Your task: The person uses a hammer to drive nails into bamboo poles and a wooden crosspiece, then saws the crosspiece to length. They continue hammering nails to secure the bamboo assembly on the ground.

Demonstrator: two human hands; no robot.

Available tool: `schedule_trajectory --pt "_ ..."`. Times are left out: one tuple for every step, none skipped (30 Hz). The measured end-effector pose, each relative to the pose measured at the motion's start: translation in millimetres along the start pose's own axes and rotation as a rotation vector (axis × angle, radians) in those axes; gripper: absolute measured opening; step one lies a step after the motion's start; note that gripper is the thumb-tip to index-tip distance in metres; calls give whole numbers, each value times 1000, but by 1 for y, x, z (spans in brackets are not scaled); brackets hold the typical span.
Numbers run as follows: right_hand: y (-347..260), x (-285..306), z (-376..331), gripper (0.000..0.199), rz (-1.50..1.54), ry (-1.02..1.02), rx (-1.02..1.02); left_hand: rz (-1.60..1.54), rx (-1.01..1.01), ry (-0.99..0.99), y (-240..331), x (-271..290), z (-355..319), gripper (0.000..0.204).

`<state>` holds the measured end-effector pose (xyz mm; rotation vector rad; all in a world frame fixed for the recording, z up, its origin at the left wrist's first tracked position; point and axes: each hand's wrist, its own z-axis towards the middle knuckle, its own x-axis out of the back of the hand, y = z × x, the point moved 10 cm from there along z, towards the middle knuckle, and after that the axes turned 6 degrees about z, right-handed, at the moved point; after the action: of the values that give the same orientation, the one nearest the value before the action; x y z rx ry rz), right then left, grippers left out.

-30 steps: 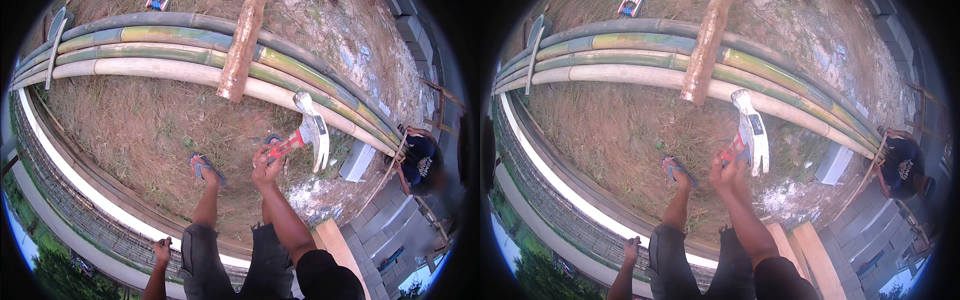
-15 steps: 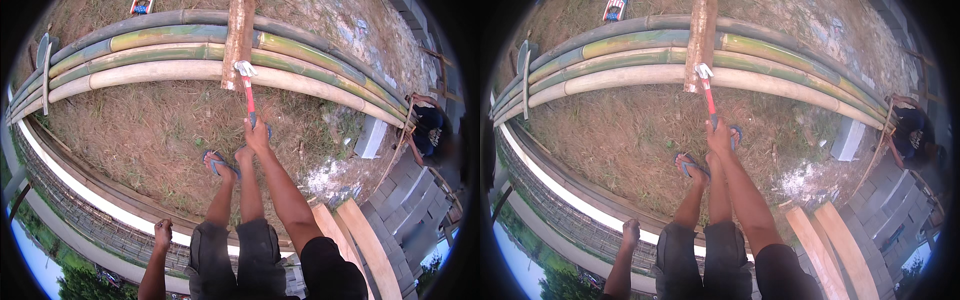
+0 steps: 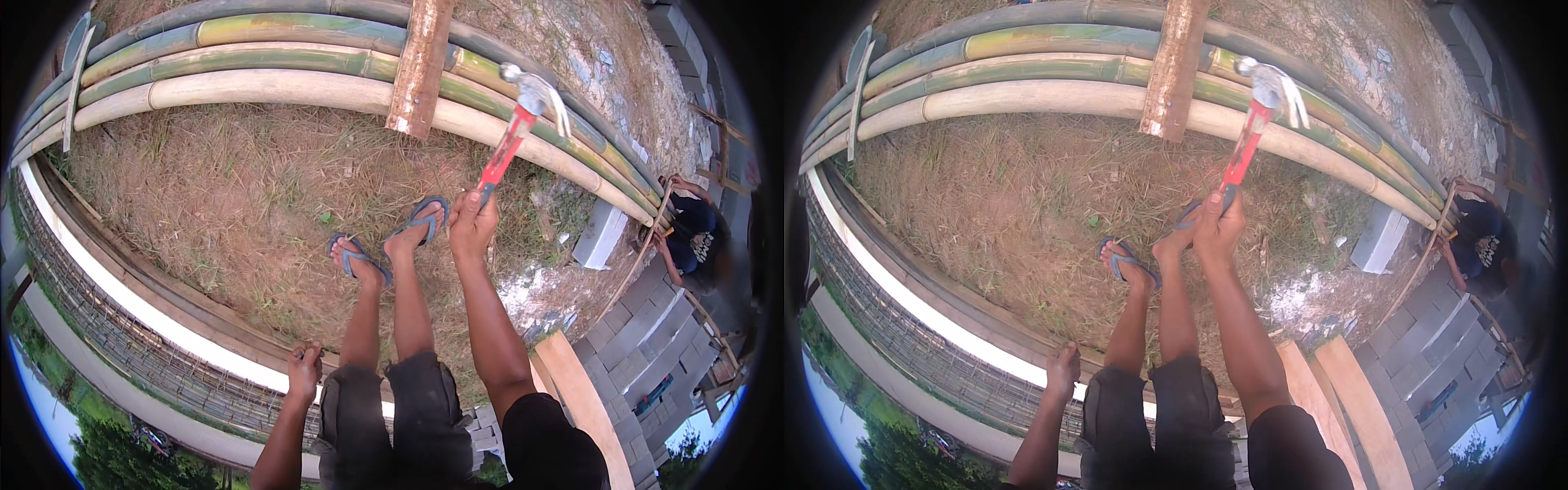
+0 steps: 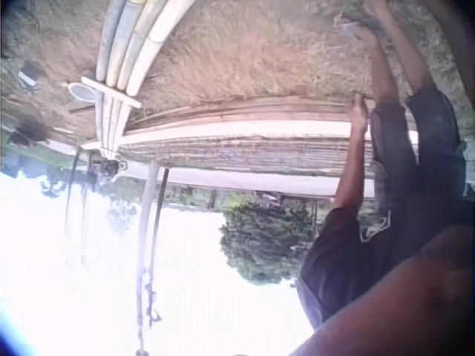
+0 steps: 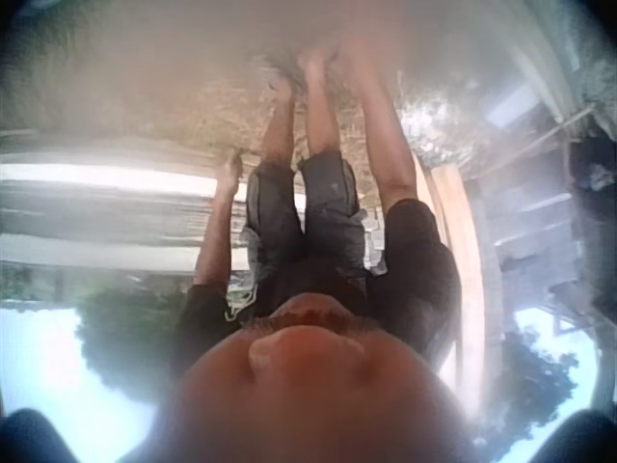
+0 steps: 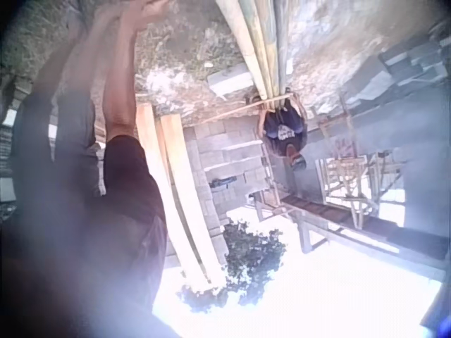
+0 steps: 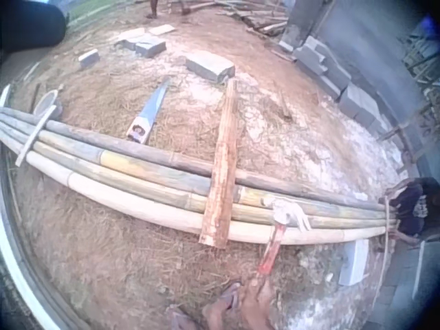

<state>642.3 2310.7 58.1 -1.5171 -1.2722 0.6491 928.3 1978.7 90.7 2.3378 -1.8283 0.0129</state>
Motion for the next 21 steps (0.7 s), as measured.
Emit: schedule_trajectory --pt "-39 2 -1 42 162 55 181 -1 -16 8 -2 2 2 25" --pt "-72 4 -7 42 322 113 357 -20 10 19 -8 3 3 25" --pt "-92 9 -17 41 479 179 540 -32 33 22 -8 3 4 25" --pt "-88 7 -18 42 422 238 655 -39 48 20 -5 1 6 26" --pt "-41 -6 -1 43 34 112 439 -45 58 14 0 -2 7 26" --pt "24 -5 9 43 -348 -4 222 -47 71 -25 1 -8 10 27" --pt "77 -2 14 44 -708 -131 -27 -58 62 -43 5 -15 8 27" --pt "60 -7 17 44 -614 -89 25 -85 47 -40 11 -16 9 27" --pt "41 -6 15 44 -518 -46 73 -110 31 -38 17 -18 9 27" --pt "23 -5 12 43 -423 -5 112 -114 12 -35 24 -22 8 26" --pt "9 -14 9 42 -201 -9 175 -167 4 -46 29 -24 16 26" --pt "-6 -10 0 40 1 6 225 -207 14 -76 30 -29 23 25" --pt "-13 -6 -8 39 203 23 274 -246 25 -105 32 -36 29 25" --pt "11 -8 -4 37 127 30 313 -368 55 -144 33 -44 35 25" --pt "38 -8 3 36 -165 -16 227 -484 78 -202 45 -62 42 25" --pt "62 -11 16 36 -442 -66 146 -605 83 -259 64 -80 52 26" --pt "80 -11 22 36 -719 -120 50 -691 56 -331 86 -100 56 26" --pt "62 -22 23 32 -660 -159 -32 -793 17 -373 108 -109 61 26" --pt "43 -22 24 31 -574 -105 19 -842 -37 -438 136 -123 65 26" --pt "31 -17 19 30 -489 -58 57 -891 -84 -496 161 -138 66 27" --pt "24 -10 10 29 -415 -13 79 -933 -112 -525 180 -148 70 28"
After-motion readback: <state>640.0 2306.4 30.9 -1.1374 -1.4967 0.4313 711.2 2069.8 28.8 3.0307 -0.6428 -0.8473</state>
